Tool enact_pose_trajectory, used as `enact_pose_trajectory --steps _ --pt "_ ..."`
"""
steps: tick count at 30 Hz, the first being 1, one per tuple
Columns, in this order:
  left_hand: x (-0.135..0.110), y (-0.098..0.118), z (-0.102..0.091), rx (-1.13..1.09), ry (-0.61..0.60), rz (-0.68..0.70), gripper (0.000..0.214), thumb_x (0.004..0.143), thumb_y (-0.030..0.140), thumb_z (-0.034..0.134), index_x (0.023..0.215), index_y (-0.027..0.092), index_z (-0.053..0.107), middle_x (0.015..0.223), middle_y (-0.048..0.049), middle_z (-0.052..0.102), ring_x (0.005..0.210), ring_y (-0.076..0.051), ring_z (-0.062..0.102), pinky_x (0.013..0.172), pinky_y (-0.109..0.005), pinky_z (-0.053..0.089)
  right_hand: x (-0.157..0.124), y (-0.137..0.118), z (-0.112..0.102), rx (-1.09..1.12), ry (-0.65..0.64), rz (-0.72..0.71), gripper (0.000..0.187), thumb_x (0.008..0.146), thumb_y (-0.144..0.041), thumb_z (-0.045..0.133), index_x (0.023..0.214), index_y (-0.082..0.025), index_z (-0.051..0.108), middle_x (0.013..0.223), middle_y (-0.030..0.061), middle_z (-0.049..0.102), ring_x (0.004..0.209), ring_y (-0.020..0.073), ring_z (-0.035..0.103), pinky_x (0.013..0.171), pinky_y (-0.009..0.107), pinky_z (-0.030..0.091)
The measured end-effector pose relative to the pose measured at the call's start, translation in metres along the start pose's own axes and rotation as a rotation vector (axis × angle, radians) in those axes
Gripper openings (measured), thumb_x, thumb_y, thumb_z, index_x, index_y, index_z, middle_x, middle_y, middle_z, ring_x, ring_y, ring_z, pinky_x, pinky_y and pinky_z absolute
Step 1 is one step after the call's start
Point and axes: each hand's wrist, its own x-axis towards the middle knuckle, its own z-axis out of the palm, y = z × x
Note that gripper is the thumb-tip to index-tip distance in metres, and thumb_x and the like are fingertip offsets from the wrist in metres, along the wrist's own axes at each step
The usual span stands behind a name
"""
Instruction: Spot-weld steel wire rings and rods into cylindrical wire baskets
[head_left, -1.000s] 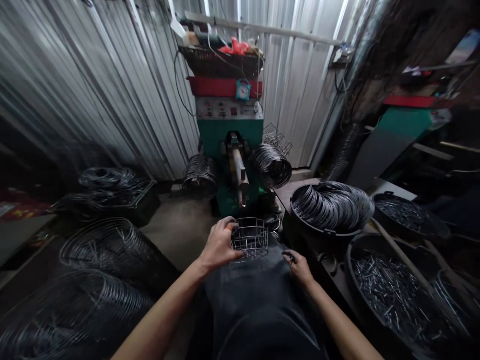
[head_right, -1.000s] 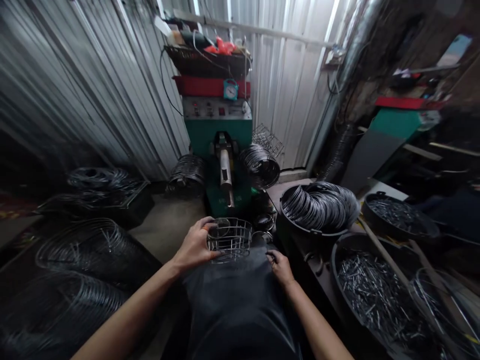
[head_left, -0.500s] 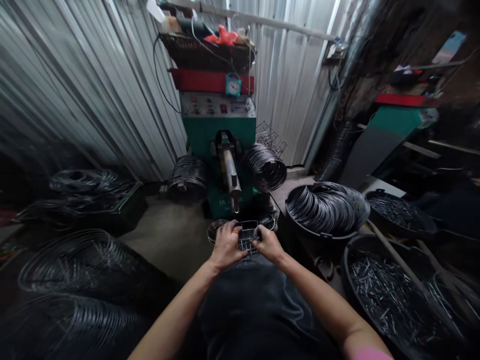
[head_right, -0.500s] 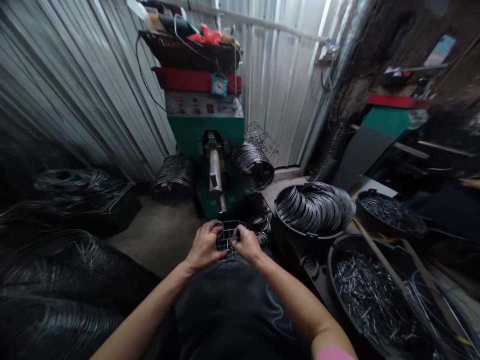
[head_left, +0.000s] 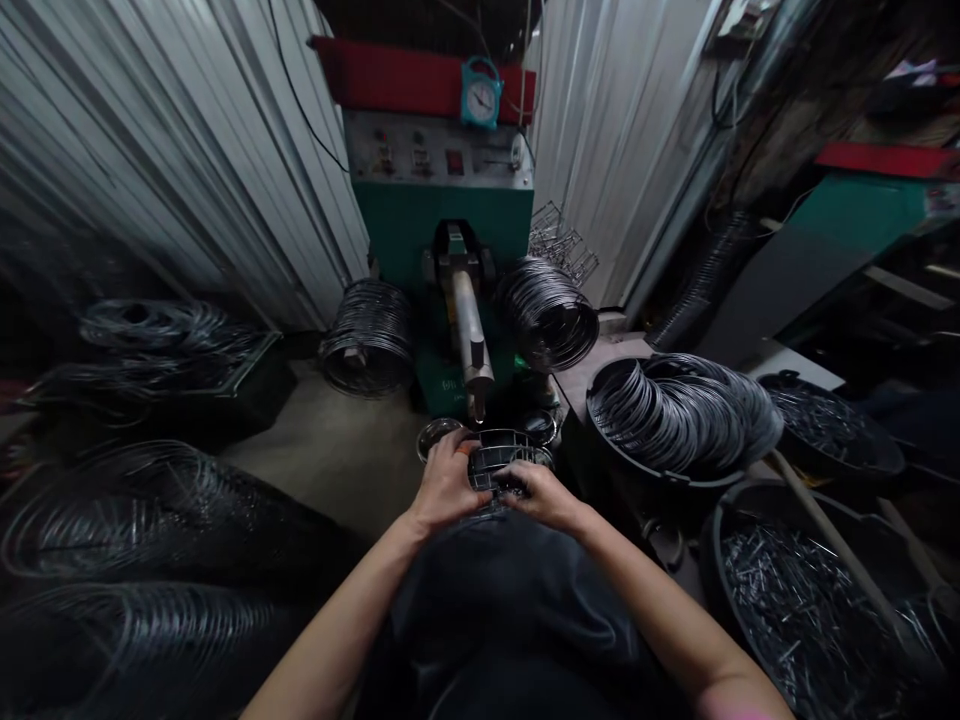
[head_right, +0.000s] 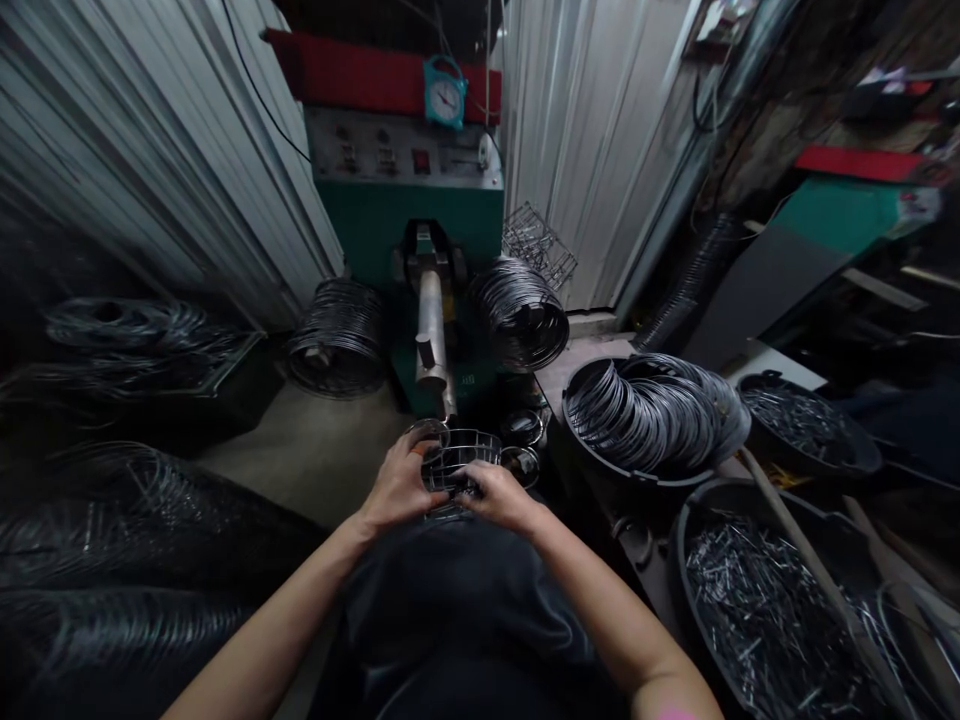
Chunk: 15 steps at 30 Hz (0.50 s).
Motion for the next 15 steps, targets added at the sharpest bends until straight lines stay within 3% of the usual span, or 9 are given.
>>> enact_pose_trajectory --steps 8,15 --pt "0.006 -0.014 0.007 -0.037 -0.021 -0.037 0.062 0.052 0.027 0.073 0.109 0.013 0.055 0.128 -0.0159 0.046 0.121 -0.033 0.044 0.103 -0.046 0.039 0.013 0.015 0.011 -0.069 0.014 -0.104 0.017 0.077 -0.011 0.059 0.092 -0.016 0.067 0.085 0.0072 0.069 0.079 0.0169 0.065 0.071 0.026 0.051" --pt "0.010 -0.030 0.010 -0.090 0.035 -0.015 0.062 0.051 0.024 0.072 0.109 0.015 0.053 0.127 -0.0150 0.047 0.121 -0.032 0.045 0.102 -0.046 0.041 0.021 0.017 0.014 -0.155 0.018 -0.110 0.022 0.077 -0.009 0.059 0.094 -0.019 0.067 0.087 0.0064 0.069 0.079 0.0167 0.066 0.069 0.024 0.051"
